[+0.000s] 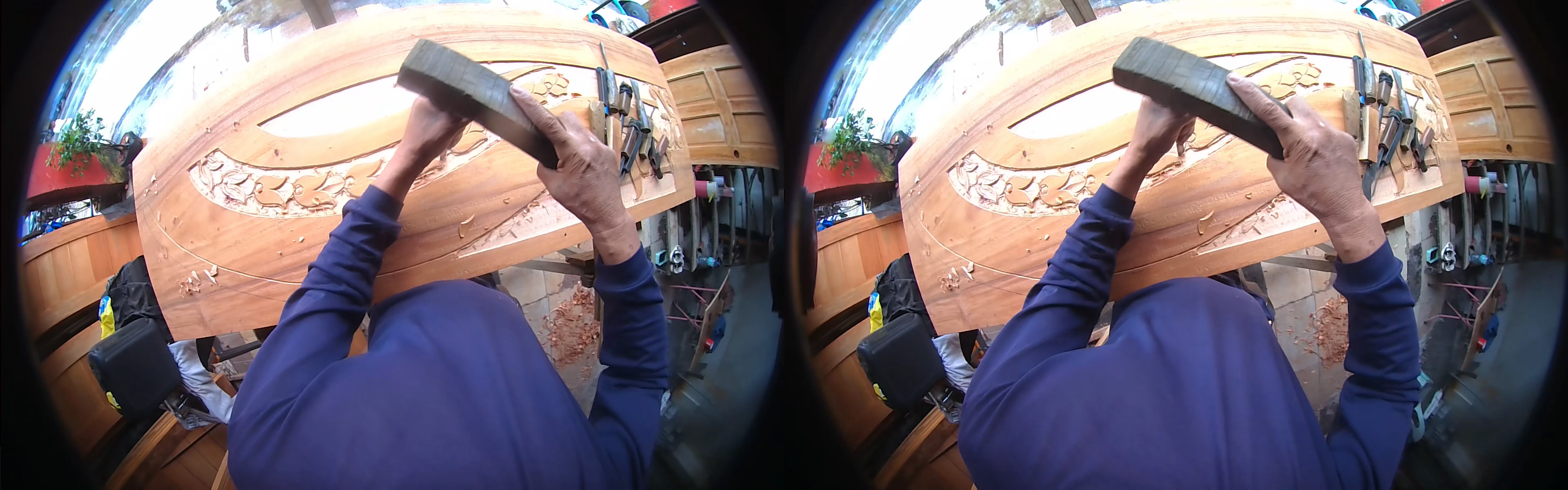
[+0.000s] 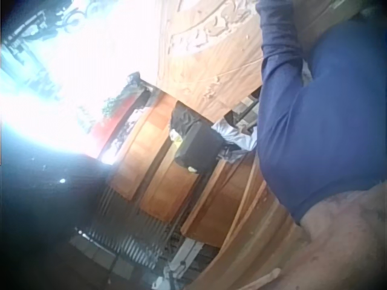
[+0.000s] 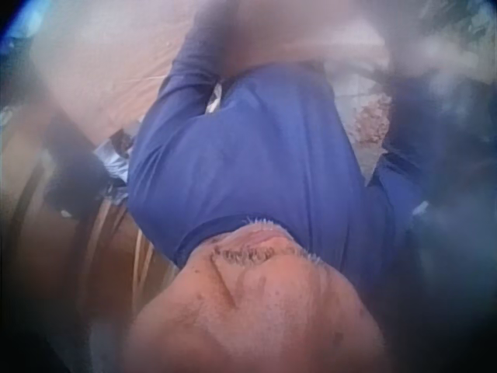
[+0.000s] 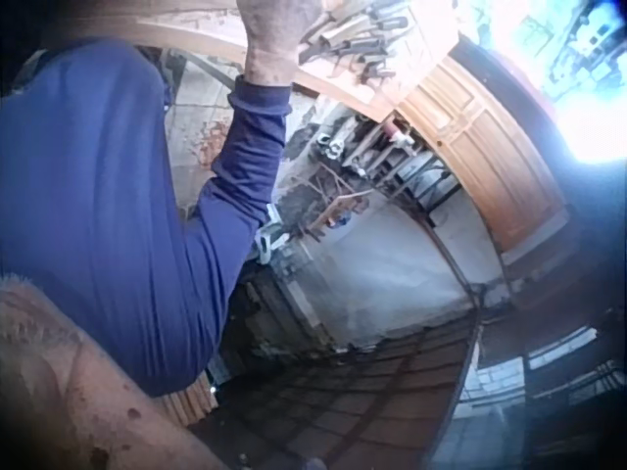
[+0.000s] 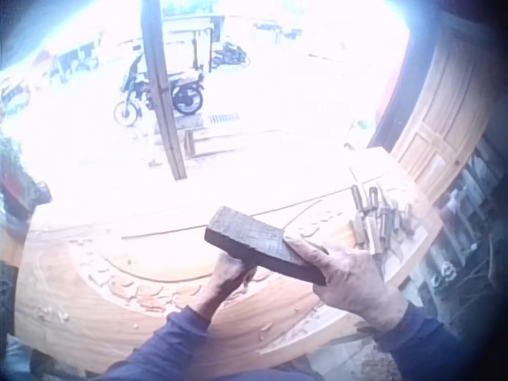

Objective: The person carves intricate decorative patterns into a large wooden panel using a chisel and a wooden mallet. They use the mallet to drive the chisel through the wood, removing shavings and refining the leaf-like shapes.

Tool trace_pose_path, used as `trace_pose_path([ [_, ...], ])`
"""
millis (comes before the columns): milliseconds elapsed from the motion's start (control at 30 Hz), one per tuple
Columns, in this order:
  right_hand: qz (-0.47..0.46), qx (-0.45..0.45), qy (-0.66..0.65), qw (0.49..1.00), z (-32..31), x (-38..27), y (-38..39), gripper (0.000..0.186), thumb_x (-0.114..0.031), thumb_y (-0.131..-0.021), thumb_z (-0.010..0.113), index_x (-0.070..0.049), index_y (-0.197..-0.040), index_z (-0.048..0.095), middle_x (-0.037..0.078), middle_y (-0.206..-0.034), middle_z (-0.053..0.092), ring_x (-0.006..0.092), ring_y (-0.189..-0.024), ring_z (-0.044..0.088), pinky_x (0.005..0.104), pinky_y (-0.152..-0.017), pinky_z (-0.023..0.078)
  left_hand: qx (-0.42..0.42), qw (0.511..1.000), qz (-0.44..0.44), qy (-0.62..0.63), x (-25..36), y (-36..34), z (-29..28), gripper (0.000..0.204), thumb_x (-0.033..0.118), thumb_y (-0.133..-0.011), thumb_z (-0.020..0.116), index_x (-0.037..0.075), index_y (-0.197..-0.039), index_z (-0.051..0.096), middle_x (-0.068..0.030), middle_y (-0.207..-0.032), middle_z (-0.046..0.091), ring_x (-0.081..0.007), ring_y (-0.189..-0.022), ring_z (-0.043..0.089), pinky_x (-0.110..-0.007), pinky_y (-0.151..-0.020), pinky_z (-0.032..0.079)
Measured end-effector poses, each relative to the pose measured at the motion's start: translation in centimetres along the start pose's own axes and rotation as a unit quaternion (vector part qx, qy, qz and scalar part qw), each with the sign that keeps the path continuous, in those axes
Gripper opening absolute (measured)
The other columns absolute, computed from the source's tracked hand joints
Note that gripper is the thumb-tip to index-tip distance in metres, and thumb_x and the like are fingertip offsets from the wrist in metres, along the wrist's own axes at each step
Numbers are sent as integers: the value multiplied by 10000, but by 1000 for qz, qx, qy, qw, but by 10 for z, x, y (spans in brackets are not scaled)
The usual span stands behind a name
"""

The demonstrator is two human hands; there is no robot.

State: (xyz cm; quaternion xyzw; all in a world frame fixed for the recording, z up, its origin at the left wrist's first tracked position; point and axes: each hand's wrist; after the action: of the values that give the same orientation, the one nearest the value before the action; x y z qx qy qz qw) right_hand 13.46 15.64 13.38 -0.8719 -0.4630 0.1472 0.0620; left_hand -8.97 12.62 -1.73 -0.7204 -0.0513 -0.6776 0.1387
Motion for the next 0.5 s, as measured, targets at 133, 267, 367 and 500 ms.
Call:
trace_pose_path([
  [133, 43, 70, -66, 994, 7, 6, -7, 906, -17, -796, 718, -394, -1574, 446, 107, -1091, 708, 278, -900, 730, 376, -793, 613, -31, 986, -132, 93, 3, -31, 7, 250, 283, -965, 733, 55, -866, 754, -78, -594, 622, -125, -516, 563, -304, -514, 455],
  [267, 60, 147, -154, 975, -13, 8, -6, 856, -15, -824, 729, -279, -1589, 447, 114, -1181, 733, 209, -974, 731, 332, -848, 602, -19, 996, -91, -8, 19, -6, -1, 304, 295, -965, 745, 54, -785, 698, -13, -612, 595, -74, -564, 535, -287, -527, 464],
  [367, 117, 203, -224, 946, -34, 4, -8, 607, -28, -860, 760, -131, -1416, 541, 71, -1154, 718, 147, -973, 689, 289, -888, 546, 2, 999, -21, 42, 12, 0, -3, 345, 201, -973, 750, 89, -703, 567, 48, -529, 482, -41, -439, 420, -245, -403, 301],
  [500, 119, 308, -255, 909, -65, -1, -32, 343, -101, -872, 770, -34, -1181, 639, 65, -1036, 702, 153, -868, 687, 282, -839, 534, -20, 990, -78, 113, 7, -5, -11, 301, 213, -974, 747, 75, -746, 606, 39, -561, 501, -41, -483, 439, -252, -440, 324],
])
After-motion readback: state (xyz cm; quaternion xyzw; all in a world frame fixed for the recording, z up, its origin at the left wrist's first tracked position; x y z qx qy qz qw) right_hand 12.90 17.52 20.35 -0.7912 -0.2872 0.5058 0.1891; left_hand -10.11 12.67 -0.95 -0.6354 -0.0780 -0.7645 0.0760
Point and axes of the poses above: each hand's wrist, its own y-axis away from the middle knuckle, its own z-axis out of the palm, x = y × z
